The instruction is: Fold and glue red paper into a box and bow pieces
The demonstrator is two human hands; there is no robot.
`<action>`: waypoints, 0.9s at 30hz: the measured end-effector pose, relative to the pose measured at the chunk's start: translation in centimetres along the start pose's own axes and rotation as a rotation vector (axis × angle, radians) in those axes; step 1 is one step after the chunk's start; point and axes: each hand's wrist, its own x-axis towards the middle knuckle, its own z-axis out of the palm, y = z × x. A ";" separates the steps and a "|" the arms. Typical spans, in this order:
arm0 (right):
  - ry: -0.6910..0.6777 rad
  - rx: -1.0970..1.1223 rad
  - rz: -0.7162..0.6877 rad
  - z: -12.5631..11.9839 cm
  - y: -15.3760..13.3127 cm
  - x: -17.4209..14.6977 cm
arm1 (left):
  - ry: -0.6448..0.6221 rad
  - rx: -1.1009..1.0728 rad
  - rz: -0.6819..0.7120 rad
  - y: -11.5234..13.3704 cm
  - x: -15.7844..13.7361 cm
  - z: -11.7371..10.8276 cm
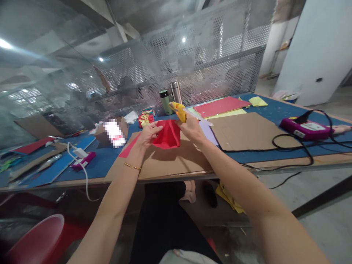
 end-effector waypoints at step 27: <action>0.019 0.049 0.078 0.3 -1.5 -1.2 | 0.180 0.069 0.113 -3.0 0.3 -0.3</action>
